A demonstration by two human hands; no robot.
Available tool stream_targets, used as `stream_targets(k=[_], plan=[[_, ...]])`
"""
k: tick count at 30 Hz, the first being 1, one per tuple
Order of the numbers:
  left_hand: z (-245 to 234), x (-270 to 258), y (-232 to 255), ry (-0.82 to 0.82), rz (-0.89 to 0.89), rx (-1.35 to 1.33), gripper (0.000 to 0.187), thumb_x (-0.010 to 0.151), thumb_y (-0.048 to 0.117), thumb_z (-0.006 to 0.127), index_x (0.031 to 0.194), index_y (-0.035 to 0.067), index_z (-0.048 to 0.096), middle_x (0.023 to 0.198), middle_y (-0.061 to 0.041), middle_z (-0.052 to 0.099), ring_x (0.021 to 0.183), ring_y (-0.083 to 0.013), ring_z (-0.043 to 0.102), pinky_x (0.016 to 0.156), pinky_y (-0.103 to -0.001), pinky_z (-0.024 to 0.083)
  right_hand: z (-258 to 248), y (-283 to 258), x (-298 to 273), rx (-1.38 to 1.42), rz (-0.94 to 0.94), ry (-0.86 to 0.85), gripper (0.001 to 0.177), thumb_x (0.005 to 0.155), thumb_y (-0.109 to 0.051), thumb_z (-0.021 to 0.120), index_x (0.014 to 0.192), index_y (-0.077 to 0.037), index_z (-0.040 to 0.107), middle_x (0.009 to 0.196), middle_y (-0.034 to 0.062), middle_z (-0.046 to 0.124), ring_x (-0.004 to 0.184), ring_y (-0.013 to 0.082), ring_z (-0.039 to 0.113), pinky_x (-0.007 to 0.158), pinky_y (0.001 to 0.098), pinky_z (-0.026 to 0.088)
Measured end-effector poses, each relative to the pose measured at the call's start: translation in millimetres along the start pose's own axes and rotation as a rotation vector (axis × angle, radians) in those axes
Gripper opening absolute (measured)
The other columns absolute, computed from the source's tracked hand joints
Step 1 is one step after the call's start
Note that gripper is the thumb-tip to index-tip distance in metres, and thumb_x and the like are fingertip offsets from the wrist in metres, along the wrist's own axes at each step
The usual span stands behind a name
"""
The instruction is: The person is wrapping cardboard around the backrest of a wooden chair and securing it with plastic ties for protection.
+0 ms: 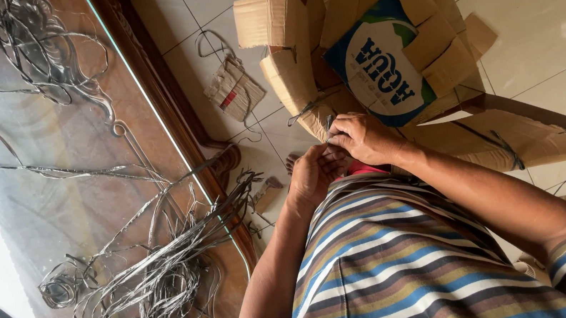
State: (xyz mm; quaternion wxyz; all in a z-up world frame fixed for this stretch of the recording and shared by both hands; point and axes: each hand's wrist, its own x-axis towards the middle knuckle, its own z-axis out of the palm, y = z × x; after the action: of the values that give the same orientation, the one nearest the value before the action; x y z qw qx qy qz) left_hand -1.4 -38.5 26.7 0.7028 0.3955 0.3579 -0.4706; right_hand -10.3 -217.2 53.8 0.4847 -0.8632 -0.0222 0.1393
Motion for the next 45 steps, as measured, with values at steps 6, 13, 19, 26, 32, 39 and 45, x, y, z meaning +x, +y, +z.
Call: stream_targets(k=[6, 13, 19, 26, 32, 39, 45], plan=[[-2, 6, 3, 0.027, 0.002, 0.010, 0.023, 0.092, 0.021, 0.065, 0.085, 0.000, 0.070, 0.076, -0.016, 0.075, 0.065, -0.0268, 0.077, 0.058, -0.036, 0.064, 1, 4, 2, 0.030, 0.006, -0.006, 0.012, 0.097, -0.015, 0.069, 0.090, -0.006, 0.068, 0.083, 0.0166, 0.066, 0.091, 0.0423, 0.067, 0.081, 0.0495, 0.054], [9, -5, 3, 0.074, 0.052, 0.088, 0.022, 0.090, 0.021, 0.061, 0.088, 0.000, 0.070, 0.073, -0.014, 0.073, 0.062, -0.0243, 0.076, 0.054, -0.032, 0.062, 3, 7, 0, 0.036, 0.004, 0.019, 0.013, 0.096, -0.017, 0.070, 0.088, -0.007, 0.067, 0.081, 0.0141, 0.065, 0.088, 0.0389, 0.068, 0.080, 0.0465, 0.054], [-2, 15, -5, 0.117, 0.134, 0.117, 0.016, 0.089, 0.014, 0.063, 0.086, -0.001, 0.068, 0.067, -0.015, 0.069, 0.056, -0.0257, 0.073, 0.046, -0.031, 0.059, 8, 9, -2, 0.030, -0.018, 0.060, 0.013, 0.096, -0.016, 0.070, 0.086, -0.007, 0.066, 0.078, 0.0123, 0.065, 0.085, 0.0369, 0.069, 0.077, 0.0453, 0.054], [-24, 40, -23, 0.294, 0.239, 0.107, 0.019, 0.084, 0.012, 0.060, 0.082, -0.006, 0.067, 0.059, -0.008, 0.053, 0.045, -0.0163, 0.055, 0.038, -0.027, 0.044, 24, 52, -9, -0.173, 0.026, 0.192, 0.015, 0.102, -0.021, 0.064, 0.091, -0.011, 0.065, 0.077, 0.0084, 0.069, 0.081, 0.0318, 0.072, 0.076, 0.0425, 0.057], [-8, -7, 12, 0.358, 0.388, 0.459, 0.023, 0.086, 0.020, 0.065, 0.086, -0.002, 0.073, 0.064, -0.016, 0.065, 0.057, -0.0215, 0.065, 0.055, -0.033, 0.055, -3, 48, -13, -0.121, 0.275, 0.176, 0.015, 0.102, -0.030, 0.063, 0.105, -0.016, 0.069, 0.090, 0.0132, 0.074, 0.093, 0.0353, 0.073, 0.083, 0.0470, 0.057], [59, -24, 96, 0.507, 0.945, 1.071, 0.077, 0.090, 0.016, 0.064, 0.158, 0.003, 0.030, 0.144, -0.039, 0.045, 0.119, -0.0560, 0.060, 0.097, -0.068, 0.054, -50, -48, 27, 0.087, 0.250, 0.292, 0.041, 0.106, -0.020, 0.055, 0.145, -0.010, 0.055, 0.127, 0.0244, 0.068, 0.113, 0.0434, 0.067, 0.092, 0.0549, 0.057], [75, 56, 124, 0.552, 0.642, 1.060, 0.089, 0.100, 0.034, 0.054, 0.160, -0.002, -0.001, 0.144, -0.041, 0.044, 0.134, -0.0550, 0.048, 0.111, -0.065, 0.041, 36, 42, 120, 0.323, 0.431, 0.232, 0.053, 0.107, -0.038, 0.045, 0.156, -0.016, 0.041, 0.137, 0.0274, 0.059, 0.120, 0.0469, 0.060, 0.104, 0.0548, 0.048]])
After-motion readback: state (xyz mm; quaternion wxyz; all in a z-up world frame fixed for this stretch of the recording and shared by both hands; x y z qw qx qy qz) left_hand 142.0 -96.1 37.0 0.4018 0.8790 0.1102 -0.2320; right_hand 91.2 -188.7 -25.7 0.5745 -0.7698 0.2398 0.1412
